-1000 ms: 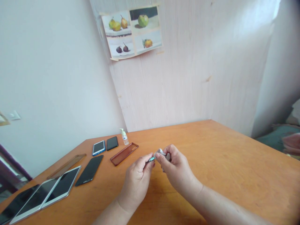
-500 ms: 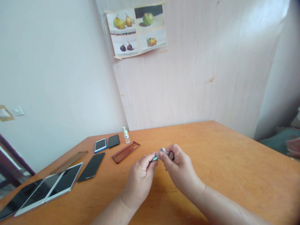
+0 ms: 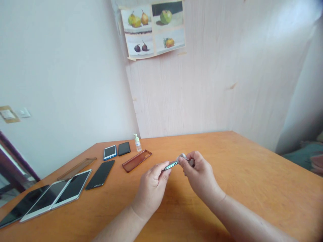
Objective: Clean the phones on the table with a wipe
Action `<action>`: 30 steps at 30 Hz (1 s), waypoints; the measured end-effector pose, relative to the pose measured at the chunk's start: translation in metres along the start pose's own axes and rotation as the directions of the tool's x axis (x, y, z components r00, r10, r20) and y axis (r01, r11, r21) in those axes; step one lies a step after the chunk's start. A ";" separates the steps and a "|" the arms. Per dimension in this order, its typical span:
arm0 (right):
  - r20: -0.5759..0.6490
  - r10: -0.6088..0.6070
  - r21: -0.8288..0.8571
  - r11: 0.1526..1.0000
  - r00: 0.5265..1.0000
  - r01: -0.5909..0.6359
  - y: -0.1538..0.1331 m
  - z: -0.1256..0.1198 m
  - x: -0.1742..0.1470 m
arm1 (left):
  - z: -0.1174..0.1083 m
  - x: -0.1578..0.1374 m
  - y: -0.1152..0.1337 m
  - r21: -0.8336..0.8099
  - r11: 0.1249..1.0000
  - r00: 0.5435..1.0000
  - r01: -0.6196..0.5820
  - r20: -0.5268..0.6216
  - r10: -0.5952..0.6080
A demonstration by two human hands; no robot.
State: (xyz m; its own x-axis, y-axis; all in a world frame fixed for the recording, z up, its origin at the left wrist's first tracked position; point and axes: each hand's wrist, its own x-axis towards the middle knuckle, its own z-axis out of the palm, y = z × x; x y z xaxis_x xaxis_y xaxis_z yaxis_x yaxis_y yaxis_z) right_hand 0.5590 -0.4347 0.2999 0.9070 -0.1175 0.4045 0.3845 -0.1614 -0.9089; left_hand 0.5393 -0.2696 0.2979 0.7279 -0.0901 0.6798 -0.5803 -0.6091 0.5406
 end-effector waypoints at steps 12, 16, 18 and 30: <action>0.024 0.023 0.005 1.000 0.999 -0.023 -0.001 0.002 -0.001 | 0.002 0.000 -0.001 -0.022 0.999 0.999 -0.030 0.024 0.030; 0.096 -0.002 -0.012 1.000 0.995 0.003 -0.004 0.006 -0.007 | 0.001 0.001 0.004 -0.084 0.996 0.994 -0.038 0.100 0.046; 0.132 -0.013 -0.015 1.000 0.991 0.015 -0.005 0.007 -0.009 | 0.001 0.001 0.005 -0.100 0.995 0.992 -0.028 0.123 0.041; 0.137 0.009 -0.022 1.000 0.991 -0.006 -0.008 0.004 -0.007 | 0.001 0.001 0.004 -0.082 0.996 0.997 -0.025 0.075 0.032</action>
State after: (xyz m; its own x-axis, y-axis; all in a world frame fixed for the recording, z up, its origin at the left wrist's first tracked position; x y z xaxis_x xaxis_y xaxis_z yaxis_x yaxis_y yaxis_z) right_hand 0.5502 -0.4288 0.3035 0.9253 0.0160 0.3790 0.3754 -0.1823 -0.9088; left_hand 0.5383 -0.2725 0.3008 0.7345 -0.1682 0.6575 -0.6268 -0.5395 0.5622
